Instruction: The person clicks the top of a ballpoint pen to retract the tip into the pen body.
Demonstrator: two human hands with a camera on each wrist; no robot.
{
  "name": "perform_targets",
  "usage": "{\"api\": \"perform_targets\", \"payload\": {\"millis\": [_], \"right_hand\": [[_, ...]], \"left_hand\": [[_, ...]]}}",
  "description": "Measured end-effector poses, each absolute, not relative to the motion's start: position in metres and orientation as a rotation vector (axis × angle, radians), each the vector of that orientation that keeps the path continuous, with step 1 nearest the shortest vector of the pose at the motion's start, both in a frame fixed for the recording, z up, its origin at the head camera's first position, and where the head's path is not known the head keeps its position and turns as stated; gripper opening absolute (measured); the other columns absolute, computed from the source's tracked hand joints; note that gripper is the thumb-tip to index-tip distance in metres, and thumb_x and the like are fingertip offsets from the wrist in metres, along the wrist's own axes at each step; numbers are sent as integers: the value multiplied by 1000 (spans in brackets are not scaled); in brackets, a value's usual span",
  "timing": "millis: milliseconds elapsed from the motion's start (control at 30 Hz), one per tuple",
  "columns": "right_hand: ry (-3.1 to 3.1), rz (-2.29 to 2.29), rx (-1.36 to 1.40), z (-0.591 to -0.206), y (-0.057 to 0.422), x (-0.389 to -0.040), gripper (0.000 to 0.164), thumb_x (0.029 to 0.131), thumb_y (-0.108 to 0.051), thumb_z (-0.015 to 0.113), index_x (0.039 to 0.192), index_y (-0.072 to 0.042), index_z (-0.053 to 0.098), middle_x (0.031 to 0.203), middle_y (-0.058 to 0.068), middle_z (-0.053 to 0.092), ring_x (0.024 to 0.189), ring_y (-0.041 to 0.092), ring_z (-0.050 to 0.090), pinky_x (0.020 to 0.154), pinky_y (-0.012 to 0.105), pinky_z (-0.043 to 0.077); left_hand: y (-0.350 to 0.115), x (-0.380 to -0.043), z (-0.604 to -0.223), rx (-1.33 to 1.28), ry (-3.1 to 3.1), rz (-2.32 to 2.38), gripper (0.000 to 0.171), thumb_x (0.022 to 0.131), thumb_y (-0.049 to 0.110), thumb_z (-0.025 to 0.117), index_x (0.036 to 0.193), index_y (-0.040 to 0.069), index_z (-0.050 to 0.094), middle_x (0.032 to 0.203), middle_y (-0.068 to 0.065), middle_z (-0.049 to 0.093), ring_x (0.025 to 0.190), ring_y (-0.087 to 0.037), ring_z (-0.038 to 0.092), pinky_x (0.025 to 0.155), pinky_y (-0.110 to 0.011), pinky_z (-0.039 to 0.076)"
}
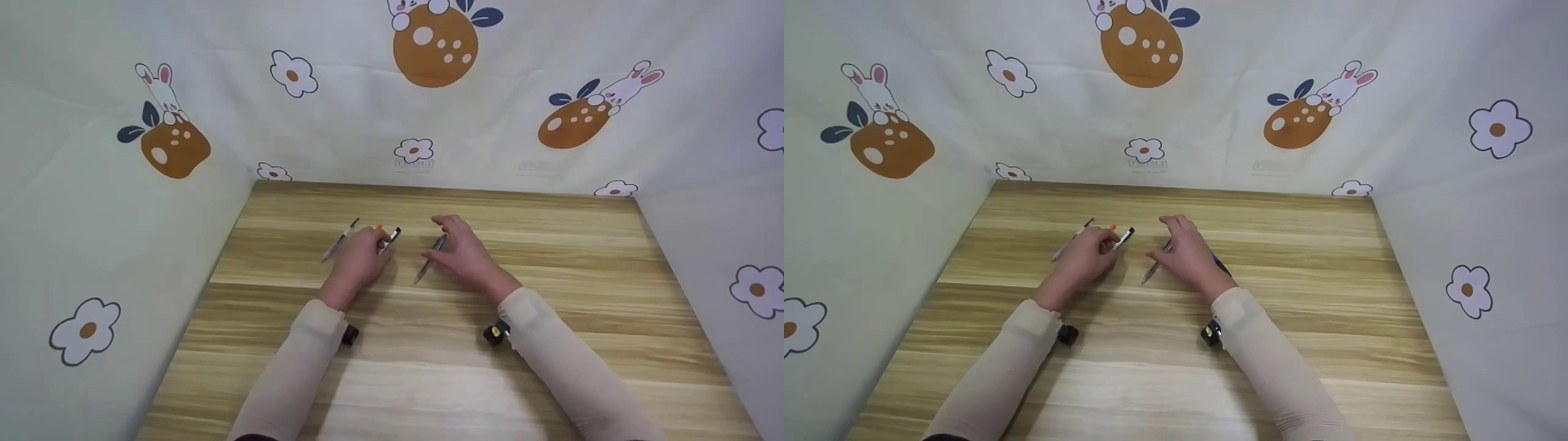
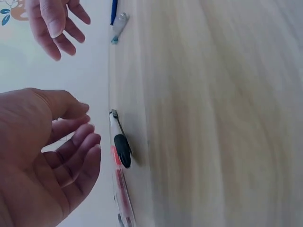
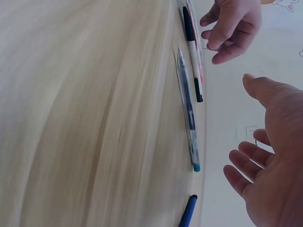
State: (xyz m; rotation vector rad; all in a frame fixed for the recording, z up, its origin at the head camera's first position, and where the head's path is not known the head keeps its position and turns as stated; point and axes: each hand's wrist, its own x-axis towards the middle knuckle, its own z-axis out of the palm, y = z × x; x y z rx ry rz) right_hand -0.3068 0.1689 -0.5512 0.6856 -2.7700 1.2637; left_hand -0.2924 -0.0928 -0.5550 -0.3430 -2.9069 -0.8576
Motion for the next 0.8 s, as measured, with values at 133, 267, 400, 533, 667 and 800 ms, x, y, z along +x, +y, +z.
{"api": "perform_targets", "payload": {"millis": [133, 267, 400, 533, 667, 800], "right_hand": [[-2776, 1254, 665, -550, 179, -302, 75, 97, -26, 89, 159, -4, 53, 151, 20, 56, 142, 41, 55, 119, 52, 46], [-2802, 1269, 643, -550, 189, -296, 77, 98, -29, 88, 161, -5, 51, 155, 20, 54, 144, 41, 53, 121, 53, 45], [-2787, 1292, 670, -552, 200, -293, 77, 97, -24, 89, 160, -2, 50, 154, 26, 52, 144, 45, 54, 121, 53, 46], [-2775, 1285, 681, -556, 209, -288, 78, 96, -23, 90, 159, 2, 50, 152, 28, 53, 144, 43, 55, 121, 53, 46], [-2779, 1277, 662, -560, 216, -282, 78, 96, -25, 90, 157, 4, 52, 152, 25, 54, 146, 37, 53, 122, 51, 44], [-2768, 1283, 660, -562, 222, -277, 75, 96, -21, 90, 156, 4, 54, 151, 24, 55, 146, 37, 53, 122, 52, 43]], "left_hand": [[-88, -294, -554, -493, -2896, -1069, 30, 102, 11, 72, 130, 1, 74, 115, -11, 71, 138, -33, 63, 104, -46, 56], [-84, -293, -554, -574, -2921, -1198, 42, 100, 10, 71, 141, 1, 67, 124, -11, 67, 146, -36, 54, 113, -47, 51], [-80, -292, -555, -617, -2928, -1151, 45, 100, 14, 73, 144, 7, 67, 130, -8, 67, 124, -26, 65, 106, -45, 55], [-74, -292, -558, -669, -2927, -1112, 45, 100, 15, 74, 144, 8, 68, 129, -8, 67, 123, -26, 66, 105, -45, 56], [-68, -291, -561, -711, -2924, -1153, 45, 101, 11, 74, 144, 5, 67, 129, -10, 68, 123, -28, 65, 105, -47, 56], [-61, -291, -565, -719, -2937, -1245, 46, 100, 7, 71, 146, 3, 64, 130, -11, 65, 122, -28, 63, 106, -47, 55]]}}
